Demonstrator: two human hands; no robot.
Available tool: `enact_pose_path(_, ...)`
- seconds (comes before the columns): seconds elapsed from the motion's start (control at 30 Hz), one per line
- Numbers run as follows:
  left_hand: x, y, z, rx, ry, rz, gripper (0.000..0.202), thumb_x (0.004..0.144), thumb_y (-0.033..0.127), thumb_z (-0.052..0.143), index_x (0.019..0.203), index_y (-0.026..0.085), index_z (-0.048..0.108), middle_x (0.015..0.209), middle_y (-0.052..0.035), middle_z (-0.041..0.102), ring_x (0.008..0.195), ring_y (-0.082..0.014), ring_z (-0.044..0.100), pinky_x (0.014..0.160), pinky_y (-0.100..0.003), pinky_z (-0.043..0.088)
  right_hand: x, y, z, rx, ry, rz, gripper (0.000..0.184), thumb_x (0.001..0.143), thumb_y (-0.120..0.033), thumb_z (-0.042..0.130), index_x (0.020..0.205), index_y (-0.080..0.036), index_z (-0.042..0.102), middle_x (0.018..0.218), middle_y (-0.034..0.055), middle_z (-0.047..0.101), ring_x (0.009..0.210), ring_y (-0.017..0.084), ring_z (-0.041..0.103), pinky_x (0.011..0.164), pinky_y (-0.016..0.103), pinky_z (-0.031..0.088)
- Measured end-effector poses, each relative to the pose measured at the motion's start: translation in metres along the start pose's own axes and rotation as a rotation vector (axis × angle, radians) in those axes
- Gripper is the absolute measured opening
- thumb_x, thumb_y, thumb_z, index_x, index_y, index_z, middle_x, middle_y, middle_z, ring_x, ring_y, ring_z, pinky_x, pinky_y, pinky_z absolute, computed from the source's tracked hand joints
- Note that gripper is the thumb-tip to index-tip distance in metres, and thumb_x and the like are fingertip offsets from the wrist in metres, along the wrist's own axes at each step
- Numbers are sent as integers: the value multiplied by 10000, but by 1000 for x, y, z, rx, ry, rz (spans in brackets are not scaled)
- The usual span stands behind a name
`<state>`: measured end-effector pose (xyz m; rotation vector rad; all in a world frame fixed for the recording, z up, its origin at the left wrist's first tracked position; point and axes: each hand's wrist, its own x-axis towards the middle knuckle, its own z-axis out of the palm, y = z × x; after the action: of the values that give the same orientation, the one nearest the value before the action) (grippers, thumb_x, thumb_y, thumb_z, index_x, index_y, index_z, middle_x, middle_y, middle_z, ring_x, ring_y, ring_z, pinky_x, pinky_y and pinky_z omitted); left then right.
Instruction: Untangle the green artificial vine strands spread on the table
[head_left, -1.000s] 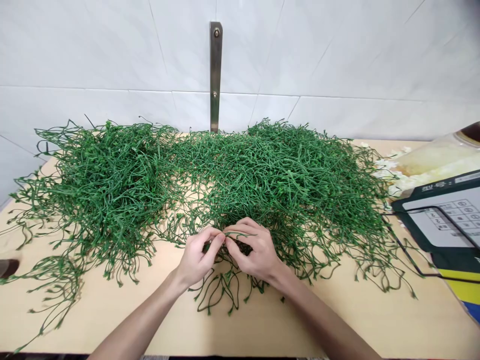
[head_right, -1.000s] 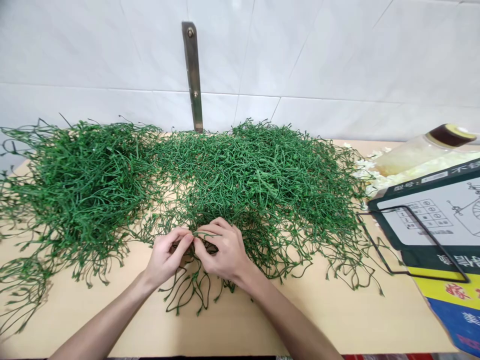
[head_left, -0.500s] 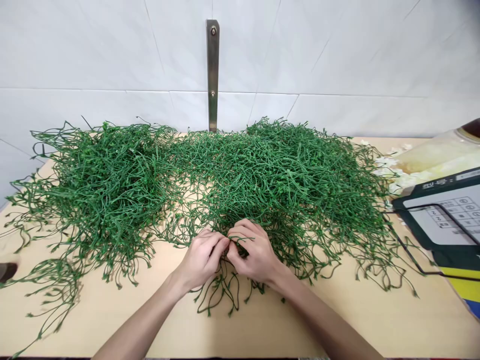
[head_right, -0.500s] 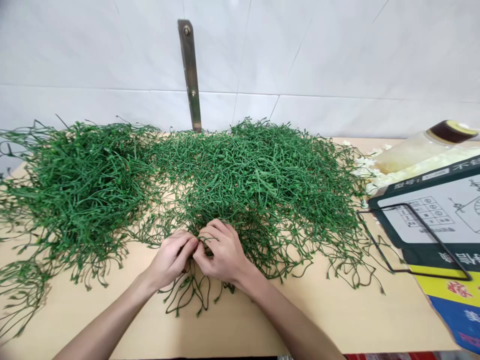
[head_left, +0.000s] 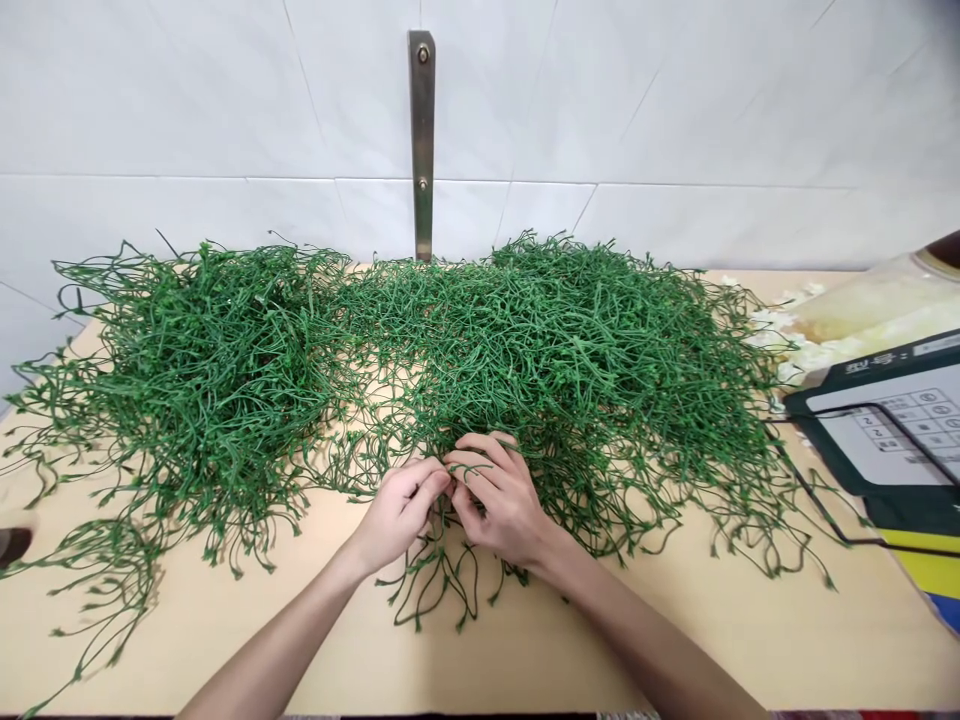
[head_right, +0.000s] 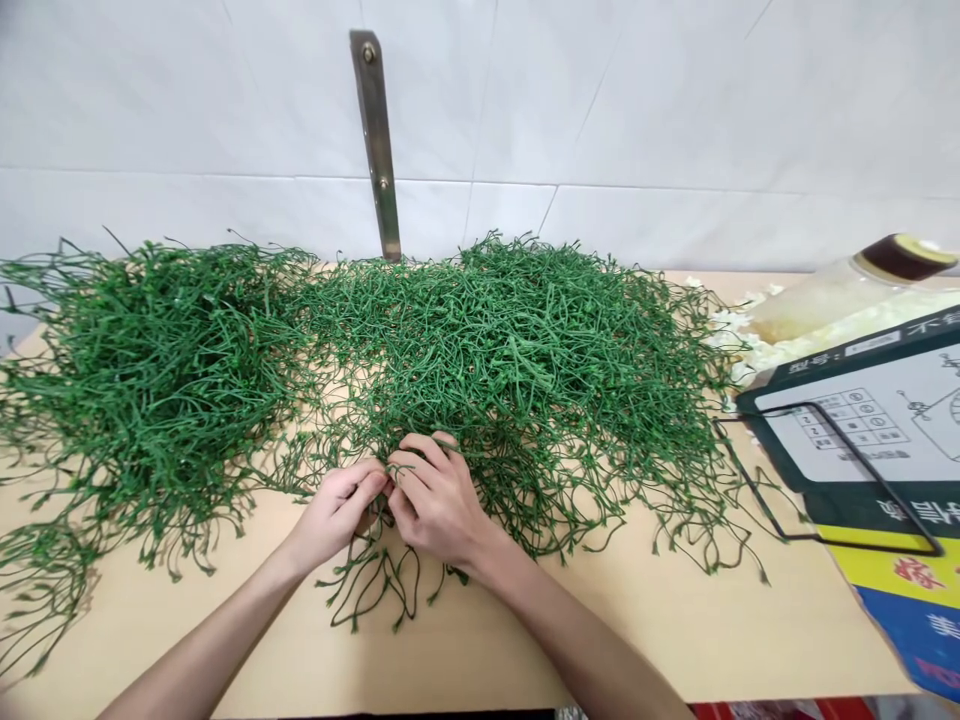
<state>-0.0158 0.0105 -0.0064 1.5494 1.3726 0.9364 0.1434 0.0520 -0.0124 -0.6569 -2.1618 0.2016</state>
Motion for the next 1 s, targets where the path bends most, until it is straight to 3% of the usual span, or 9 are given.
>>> enact_pose_path(0.23, -2, 0, 2, -32, 17, -27, 379, 955, 370, 407, 628, 185, 455, 584, 33, 419, 548, -106, 393, 508, -224, 332, -2, 3, 3, 3, 10, -22, 193, 823, -43, 501, 892, -170, 628, 848, 53, 720, 976, 213, 641, 898, 398, 421)
enact_pose_path(0.37, -3, 1, 0, -63, 0, -17, 390, 952, 398, 420, 670, 169, 563, 618, -1, 529, 573, -118, 482, 529, -226, 387, -3, 14, -3, 79, 91, -7, 324, 817, 37, 409, 754, -215, 602, 642, -5, 648, 885, 181, 648, 831, 368, 449)
enact_pose_path(0.43, -3, 2, -2, -107, 49, -42, 389, 947, 416, 431, 695, 166, 591, 628, -8, 554, 555, -115, 491, 516, -224, 394, -1, 18, -8, 95, 96, 30, 344, 819, 35, 411, 840, -227, 633, 747, 8, 701, 949, 195, 642, 842, 385, 470)
enact_pose_path(0.5, -3, 3, -3, -151, 114, -75, 379, 934, 433, 459, 705, 165, 598, 625, -5, 563, 530, -108, 487, 500, -221, 395, 1, 17, -12, 136, 83, 78, 340, 826, -2, 440, 984, -221, 646, 962, 53, 731, 1028, 219, 626, 864, 412, 497)
enact_pose_path(0.57, -2, 3, -3, -183, 154, -101, 353, 915, 443, 497, 729, 165, 609, 640, -2, 580, 529, -106, 502, 500, -218, 401, 3, 13, -13, 215, 75, 114, 311, 830, -44, 474, 1036, -204, 643, 1024, 83, 720, 1016, 229, 624, 865, 423, 518)
enact_pose_path(0.8, -1, 2, -1, -233, 159, -137, 318, 887, 476, 545, 843, 167, 601, 564, 30, 549, 521, -103, 483, 499, -213, 366, 5, 5, -6, 298, -1, 191, 135, 810, -169, 627, 932, -200, 675, 855, 58, 724, 912, 225, 608, 838, 413, 519)
enact_pose_path(1.0, -4, -1, 0, -159, 158, -96, 282, 905, 436, 535, 782, 182, 528, 574, 49, 477, 503, -86, 403, 480, -215, 314, 4, 5, -5, 311, -108, 205, 81, 819, -138, 614, 839, -199, 664, 817, 43, 713, 911, 216, 605, 870, 421, 492)
